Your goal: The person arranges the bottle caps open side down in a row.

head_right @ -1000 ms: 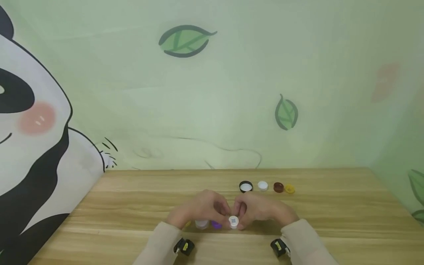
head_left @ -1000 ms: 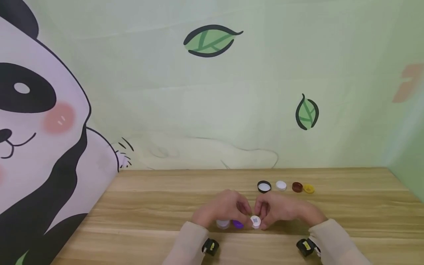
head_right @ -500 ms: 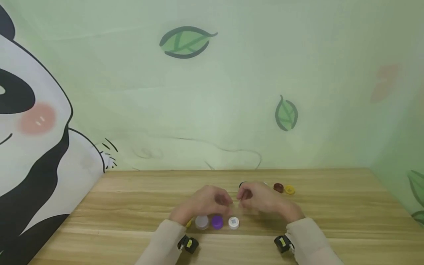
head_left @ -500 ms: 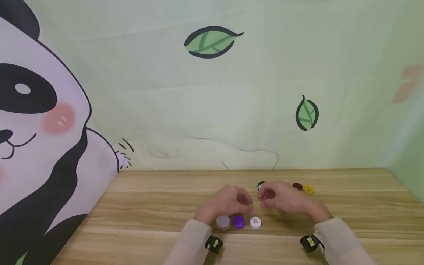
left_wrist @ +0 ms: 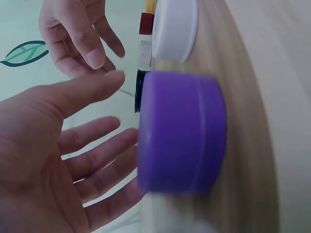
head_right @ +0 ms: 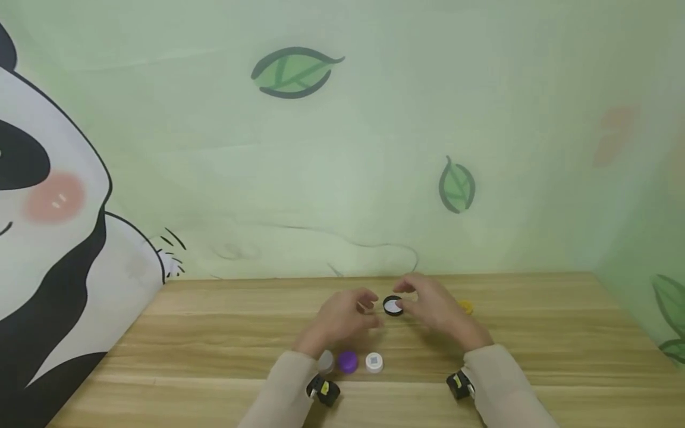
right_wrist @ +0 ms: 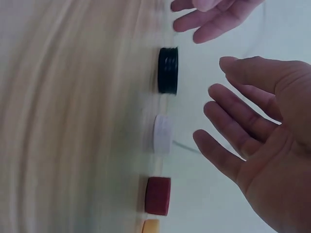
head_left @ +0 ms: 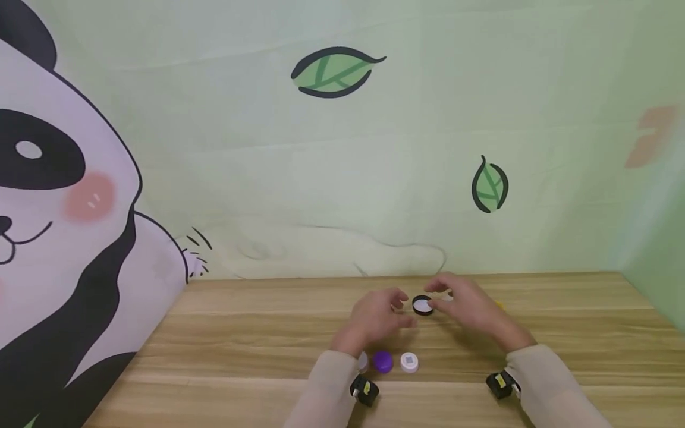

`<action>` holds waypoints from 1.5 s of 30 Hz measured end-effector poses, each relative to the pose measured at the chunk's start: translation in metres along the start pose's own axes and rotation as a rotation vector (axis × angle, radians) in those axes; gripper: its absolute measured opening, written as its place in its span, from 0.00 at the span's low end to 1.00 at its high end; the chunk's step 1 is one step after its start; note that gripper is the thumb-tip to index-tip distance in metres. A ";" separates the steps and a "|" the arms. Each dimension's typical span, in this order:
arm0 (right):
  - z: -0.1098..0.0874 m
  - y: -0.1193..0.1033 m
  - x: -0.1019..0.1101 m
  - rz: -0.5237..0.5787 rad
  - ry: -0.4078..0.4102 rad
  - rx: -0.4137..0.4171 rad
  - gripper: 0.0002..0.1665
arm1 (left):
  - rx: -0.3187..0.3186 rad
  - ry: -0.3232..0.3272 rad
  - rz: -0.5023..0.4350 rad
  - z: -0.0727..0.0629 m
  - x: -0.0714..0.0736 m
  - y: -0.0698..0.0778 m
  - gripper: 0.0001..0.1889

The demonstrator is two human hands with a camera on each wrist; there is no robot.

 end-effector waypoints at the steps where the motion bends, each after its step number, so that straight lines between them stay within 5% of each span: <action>1: 0.000 0.001 0.000 -0.011 0.003 -0.004 0.13 | 0.006 0.011 -0.007 0.002 -0.001 0.000 0.25; 15: 0.012 0.017 -0.013 -0.047 -0.113 -0.005 0.19 | -0.005 0.067 0.015 0.017 -0.011 -0.003 0.25; 27: 0.017 0.017 -0.018 -0.054 -0.127 0.088 0.16 | -0.029 0.065 0.041 0.018 -0.012 -0.001 0.22; 45: 0.016 0.008 -0.013 -0.031 -0.122 0.031 0.15 | -0.045 0.077 -0.021 0.015 -0.007 -0.003 0.21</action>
Point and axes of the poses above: each hand's wrist, its own z-axis towards the middle knuckle, its own x-axis out of the back of the hand, y = z × x, the point moved 5 cm from there along z, towards the middle knuckle, and after that the axes turned 7 degrees about x, right-handed, at the moved point
